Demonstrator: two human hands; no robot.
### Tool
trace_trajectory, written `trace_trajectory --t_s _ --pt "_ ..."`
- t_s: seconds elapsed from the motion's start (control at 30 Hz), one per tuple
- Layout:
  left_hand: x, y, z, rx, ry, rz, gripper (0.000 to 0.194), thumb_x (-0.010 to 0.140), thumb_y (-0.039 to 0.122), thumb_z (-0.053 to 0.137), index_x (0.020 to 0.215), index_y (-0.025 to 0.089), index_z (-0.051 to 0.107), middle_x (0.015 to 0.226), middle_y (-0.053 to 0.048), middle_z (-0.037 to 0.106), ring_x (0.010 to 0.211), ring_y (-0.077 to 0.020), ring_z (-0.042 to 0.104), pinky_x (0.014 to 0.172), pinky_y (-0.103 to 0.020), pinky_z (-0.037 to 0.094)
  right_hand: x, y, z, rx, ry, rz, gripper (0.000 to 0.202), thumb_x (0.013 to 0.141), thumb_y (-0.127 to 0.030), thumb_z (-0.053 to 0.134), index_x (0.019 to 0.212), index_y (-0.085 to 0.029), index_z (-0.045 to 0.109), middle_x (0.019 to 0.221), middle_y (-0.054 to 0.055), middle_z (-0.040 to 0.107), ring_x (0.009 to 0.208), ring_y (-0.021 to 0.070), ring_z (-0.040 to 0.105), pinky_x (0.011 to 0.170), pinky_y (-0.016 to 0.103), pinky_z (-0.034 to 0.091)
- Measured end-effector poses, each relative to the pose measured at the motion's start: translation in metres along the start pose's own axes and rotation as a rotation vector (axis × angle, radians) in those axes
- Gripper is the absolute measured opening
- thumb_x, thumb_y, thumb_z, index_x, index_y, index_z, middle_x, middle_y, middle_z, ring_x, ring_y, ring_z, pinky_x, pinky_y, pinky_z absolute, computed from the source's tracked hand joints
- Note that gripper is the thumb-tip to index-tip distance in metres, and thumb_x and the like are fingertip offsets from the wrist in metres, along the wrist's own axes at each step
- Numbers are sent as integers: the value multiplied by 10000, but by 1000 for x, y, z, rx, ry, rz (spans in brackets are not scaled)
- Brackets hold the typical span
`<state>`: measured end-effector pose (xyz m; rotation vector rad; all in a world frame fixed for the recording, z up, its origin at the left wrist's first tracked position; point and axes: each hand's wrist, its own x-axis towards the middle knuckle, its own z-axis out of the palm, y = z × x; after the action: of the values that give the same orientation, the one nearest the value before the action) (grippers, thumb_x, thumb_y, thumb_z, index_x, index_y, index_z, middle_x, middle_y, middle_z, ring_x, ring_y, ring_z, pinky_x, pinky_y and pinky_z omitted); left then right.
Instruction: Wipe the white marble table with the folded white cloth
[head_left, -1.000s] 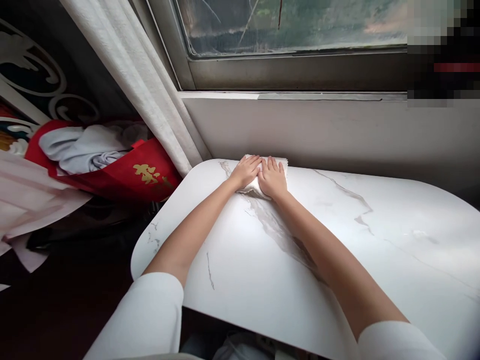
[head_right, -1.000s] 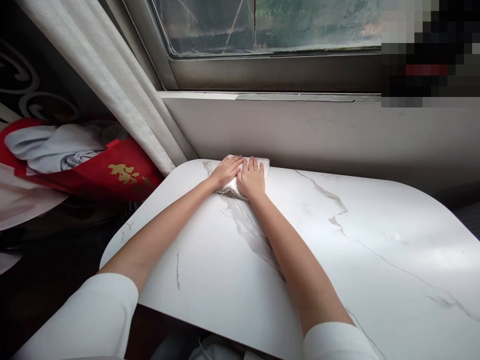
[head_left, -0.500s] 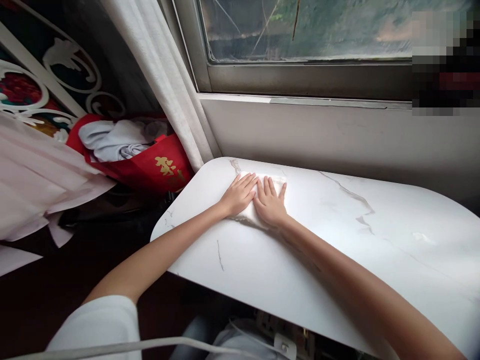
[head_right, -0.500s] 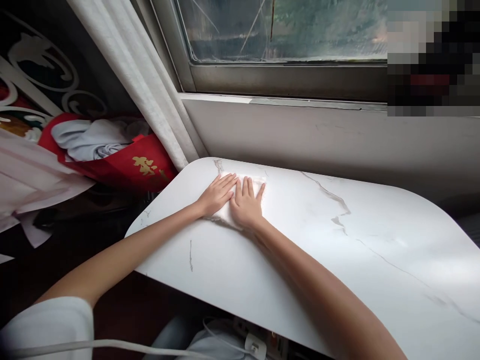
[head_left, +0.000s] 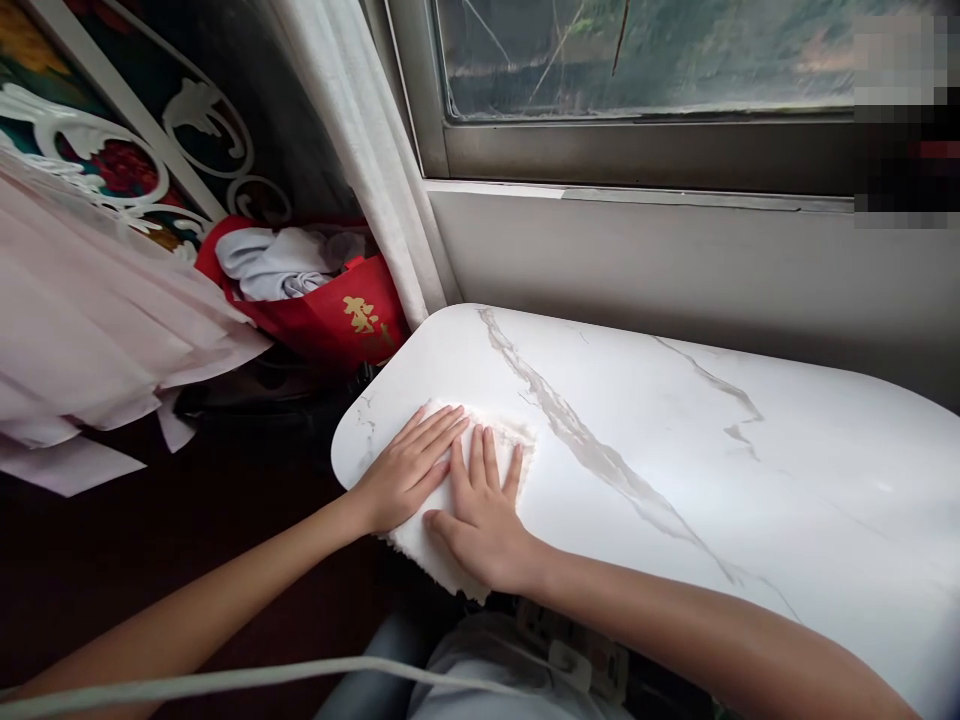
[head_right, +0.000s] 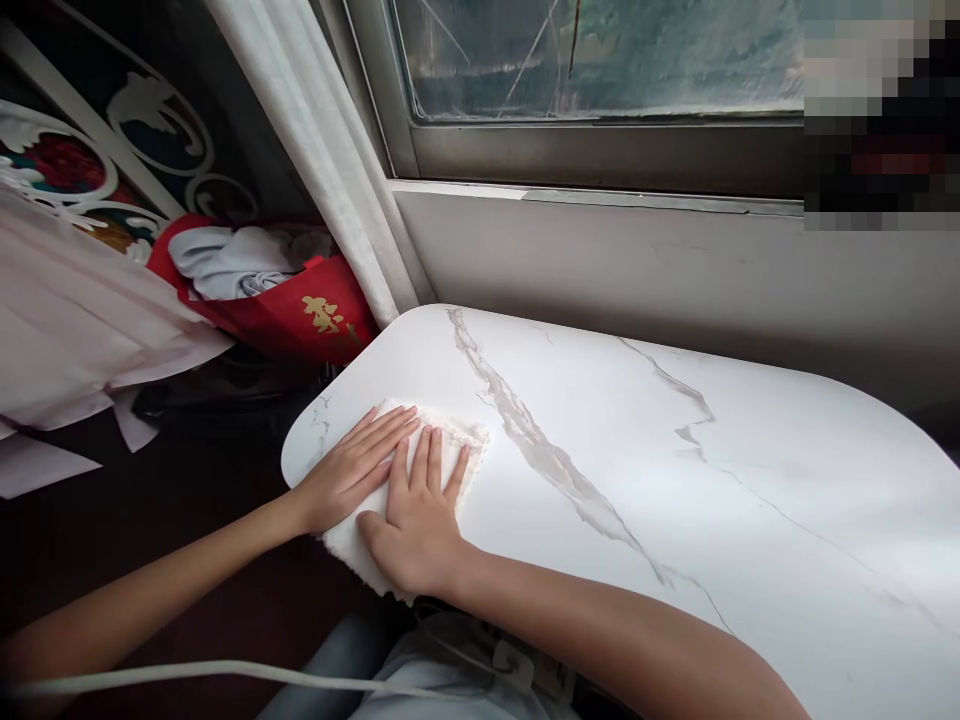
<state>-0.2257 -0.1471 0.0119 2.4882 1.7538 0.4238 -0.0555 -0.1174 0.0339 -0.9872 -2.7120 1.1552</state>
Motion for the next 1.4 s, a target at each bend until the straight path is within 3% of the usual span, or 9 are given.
trace_trajectory --t_s 0.13,0.23,0.4,0.6,0.8,0.97,1.13,1.27,1.4 --pt "6 -7 1 -12 -13 -1 503 983 275 252 1477 204 187 1510 -54 279 1395 -211 211 1147 -463 160 8 4 -13 78 10 30 694 935 -418 257 1477 -86 -22 1521 115 -136 1360 220 -225 1084 563 -115" --pt "25 -21 5 -6 1 -25 504 981 308 233 1464 165 230 1504 -78 288 1393 -212 220 1148 -459 147 31 16 -27 46 89 49 646 947 -393 204 1481 -80 18 1541 123 -60 1389 211 -164 1100 535 -96" --pt "88 -68 13 26 21 -88 519 964 319 219 1435 116 296 1496 -95 301 1392 -207 222 1149 -436 135 96 45 -50 -181 263 34 591 946 -310 136 1475 -48 133 1550 117 87 1424 194 -9 1122 486 -59" --pt "174 -132 15 33 -41 -86 510 936 282 264 1405 100 348 1494 -90 306 1391 -171 221 1150 -382 101 175 73 -76 -333 485 145 593 940 -310 156 1461 -29 198 1536 152 165 1419 229 87 1120 500 -14" --pt "215 -168 13 27 -64 -53 502 936 264 233 1401 117 354 1492 -72 315 1388 -141 218 1148 -370 78 219 82 -90 -373 588 186 595 934 -300 180 1442 6 232 1515 188 219 1410 253 125 1113 522 7" --pt "216 -180 13 32 -64 -28 521 931 282 247 1412 100 333 1503 -85 291 1393 -152 204 1148 -369 70 228 82 -92 -404 572 190 594 936 -308 187 1444 -4 233 1519 188 206 1411 248 116 1111 521 -7" --pt "202 -185 14 36 -40 -8 521 928 291 258 1411 114 335 1503 -83 291 1393 -171 208 1147 -398 78 222 75 -86 -405 538 150 601 935 -311 204 1448 2 215 1522 188 195 1412 262 108 1110 530 -18" --pt "170 -186 8 42 -26 -16 531 926 291 248 1412 95 328 1490 -96 318 1389 -177 220 1147 -400 94 214 56 -68 -390 515 81 617 930 -322 217 1447 15 205 1521 192 194 1411 281 100 1105 539 -43" --pt "120 -172 -2 48 -7 -60 531 936 297 223 1428 113 301 1504 -81 288 1393 -173 212 1150 -404 113 195 33 -44 -373 476 8 620 928 -325 217 1449 12 200 1524 189 182 1413 282 86 1099 543 -69"
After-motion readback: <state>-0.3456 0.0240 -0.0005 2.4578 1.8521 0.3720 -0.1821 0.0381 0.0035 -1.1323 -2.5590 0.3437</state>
